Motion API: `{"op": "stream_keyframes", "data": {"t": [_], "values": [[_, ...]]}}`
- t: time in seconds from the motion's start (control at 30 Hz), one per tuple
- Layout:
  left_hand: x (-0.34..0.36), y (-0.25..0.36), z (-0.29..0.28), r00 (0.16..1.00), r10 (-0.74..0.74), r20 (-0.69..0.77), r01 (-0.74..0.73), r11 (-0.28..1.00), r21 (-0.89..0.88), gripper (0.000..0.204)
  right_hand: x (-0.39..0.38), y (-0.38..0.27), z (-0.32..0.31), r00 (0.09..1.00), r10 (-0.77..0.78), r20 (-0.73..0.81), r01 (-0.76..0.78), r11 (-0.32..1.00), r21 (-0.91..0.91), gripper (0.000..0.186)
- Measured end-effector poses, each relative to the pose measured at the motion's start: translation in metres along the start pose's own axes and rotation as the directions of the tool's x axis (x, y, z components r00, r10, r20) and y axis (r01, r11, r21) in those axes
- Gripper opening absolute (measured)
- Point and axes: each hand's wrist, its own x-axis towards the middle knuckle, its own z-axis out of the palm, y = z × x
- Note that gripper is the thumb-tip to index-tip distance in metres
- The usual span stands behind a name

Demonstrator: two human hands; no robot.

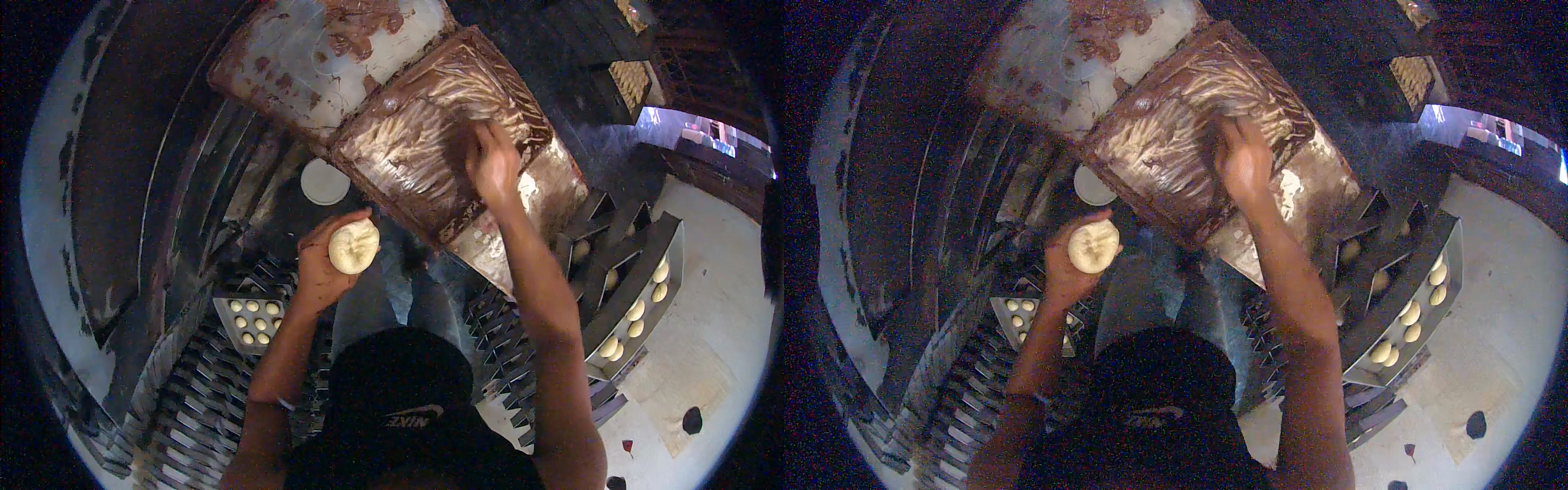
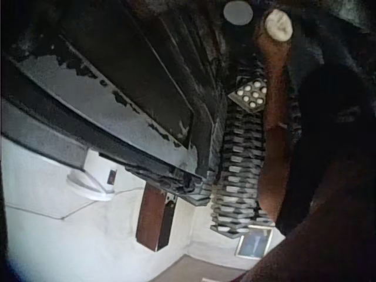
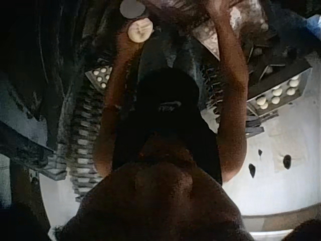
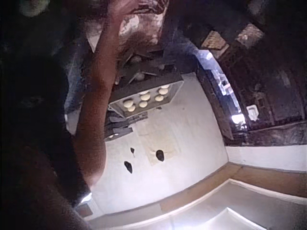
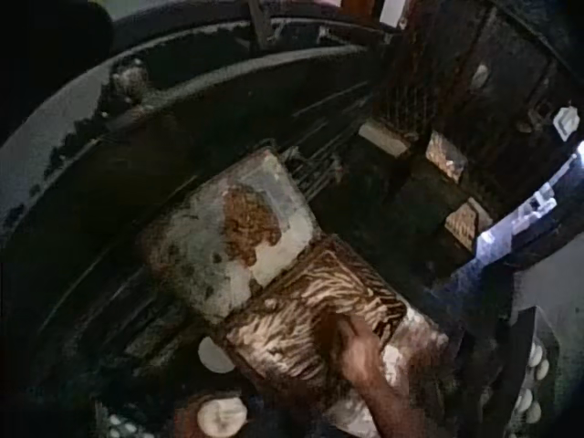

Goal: The person fills pieces of dough with a dark spread, pinches them closed, and places them onto metal baking trays.

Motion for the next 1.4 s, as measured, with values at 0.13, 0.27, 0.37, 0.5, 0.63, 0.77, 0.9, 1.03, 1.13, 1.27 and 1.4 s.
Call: {"op": "stream_keyframes", "data": {"t": [0.13, 0.27, 0.37, 0.5, 0.63, 0.77, 0.9, 1.03, 1.13, 1.27, 1.4], "values": [[0.015, -0.003, -0.010, 0.994, -0.090, -0.055, 0.078, 0.977, -0.198, 0.056, 0.028, 0.027, 0.063, 0.997, -0.065, 0.048, 0.068, 0.995, -0.068, 0.035], [0.012, -0.014, -0.018, 0.975, -0.217, -0.055, 0.198, 0.949, -0.245, 0.059, -0.016, 0.010, 0.075, 0.997, -0.045, 0.066, 0.043, 0.998, 0.038, 0.029], [0.014, -0.016, -0.023, 0.985, -0.154, -0.072, 0.140, 0.975, -0.174, 0.060, 0.002, 0.007, 0.075, 0.998, -0.011, 0.068, 0.005, 0.996, 0.088, 0.029], [0.030, 0.001, -0.026, 0.991, -0.067, -0.114, 0.069, 0.998, 0.010, 0.055, -0.011, 0.006, 0.084, 0.982, -0.129, 0.137, 0.118, 0.989, 0.086, 0.029], [0.038, -0.007, -0.025, 0.953, 0.057, -0.297, -0.028, 0.995, 0.100, 0.051, -0.034, -0.044, 0.056, 0.896, 0.120, 0.428, -0.357, 0.768, 0.532, 0.017], [0.047, 0.033, -0.009, 0.978, -0.024, -0.209, 0.005, 0.996, -0.090, 0.054, 0.008, -0.111, -0.058, 0.944, 0.070, 0.322, -0.289, 0.645, 0.707, 0.011], [0.054, 0.081, 0.004, 0.995, 0.101, -0.013, -0.100, 0.944, -0.314, 0.055, 0.013, -0.135, -0.117, 0.998, -0.054, 0.039, 0.007, 0.660, 0.751, 0.015], [0.054, 0.105, 0.011, 0.998, 0.032, -0.048, -0.050, 0.895, -0.443, 0.055, -0.025, -0.107, -0.104, 0.978, -0.131, -0.165, 0.185, 0.907, 0.378, 0.029], [0.053, 0.093, 0.015, 0.994, 0.108, -0.033, -0.112, 0.894, -0.433, 0.054, -0.059, -0.097, -0.106, 0.975, -0.017, -0.224, 0.097, 0.931, 0.352, 0.034], [0.057, 0.093, 0.021, 0.957, 0.290, 0.021, -0.288, 0.955, -0.073, 0.042, -0.050, -0.107, -0.114, 0.978, -0.197, -0.070, 0.209, 0.922, 0.327, 0.024], [0.049, 0.069, 0.018, 0.970, 0.242, 0.028, -0.242, 0.970, 0.000, 0.038, -0.135, -0.034, -0.045, 0.987, 0.052, -0.150, -0.001, 0.948, 0.318, 0.022]]}}
